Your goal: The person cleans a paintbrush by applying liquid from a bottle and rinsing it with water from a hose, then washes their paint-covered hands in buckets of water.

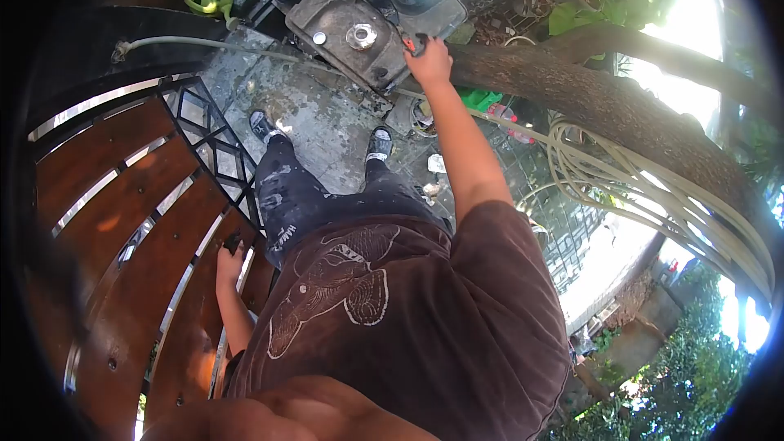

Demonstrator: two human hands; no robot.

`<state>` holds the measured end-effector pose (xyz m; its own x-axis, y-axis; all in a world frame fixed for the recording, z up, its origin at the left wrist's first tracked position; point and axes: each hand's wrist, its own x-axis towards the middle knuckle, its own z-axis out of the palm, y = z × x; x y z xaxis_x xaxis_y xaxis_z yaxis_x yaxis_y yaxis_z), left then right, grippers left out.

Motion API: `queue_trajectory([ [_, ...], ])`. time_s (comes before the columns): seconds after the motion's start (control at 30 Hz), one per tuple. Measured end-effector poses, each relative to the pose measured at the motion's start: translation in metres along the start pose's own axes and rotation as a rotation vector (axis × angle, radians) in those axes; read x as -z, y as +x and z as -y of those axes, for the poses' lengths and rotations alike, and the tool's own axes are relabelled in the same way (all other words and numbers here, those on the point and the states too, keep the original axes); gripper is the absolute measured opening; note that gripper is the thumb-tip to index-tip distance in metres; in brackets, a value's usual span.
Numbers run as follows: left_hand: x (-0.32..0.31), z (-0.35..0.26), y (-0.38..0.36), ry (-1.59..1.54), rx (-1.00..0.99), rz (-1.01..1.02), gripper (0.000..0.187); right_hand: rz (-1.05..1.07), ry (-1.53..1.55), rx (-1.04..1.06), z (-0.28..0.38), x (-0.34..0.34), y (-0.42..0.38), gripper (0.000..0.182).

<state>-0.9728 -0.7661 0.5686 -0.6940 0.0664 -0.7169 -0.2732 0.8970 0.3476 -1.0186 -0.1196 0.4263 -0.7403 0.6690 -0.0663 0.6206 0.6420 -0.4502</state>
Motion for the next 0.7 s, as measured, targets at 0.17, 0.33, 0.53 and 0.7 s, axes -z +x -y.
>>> queue_trajectory([
  [0.17,0.005,-0.003,-0.019,-0.080,0.087,-0.043,0.028,0.202,-0.298,-0.098,0.026,-0.013,0.033,0.039],
  [0.33,-0.008,0.040,-0.014,0.044,0.131,0.104,0.029,0.089,-0.296,-0.060,0.020,-0.030,0.028,0.032],
  [0.53,0.002,0.021,-0.007,-0.097,0.099,0.005,0.031,0.312,0.425,-0.340,-0.009,-0.023,0.004,0.027],
  [0.7,0.033,-0.038,0.003,0.078,0.059,-0.056,0.037,0.507,0.941,-0.527,-0.005,0.040,-0.031,0.013],
])
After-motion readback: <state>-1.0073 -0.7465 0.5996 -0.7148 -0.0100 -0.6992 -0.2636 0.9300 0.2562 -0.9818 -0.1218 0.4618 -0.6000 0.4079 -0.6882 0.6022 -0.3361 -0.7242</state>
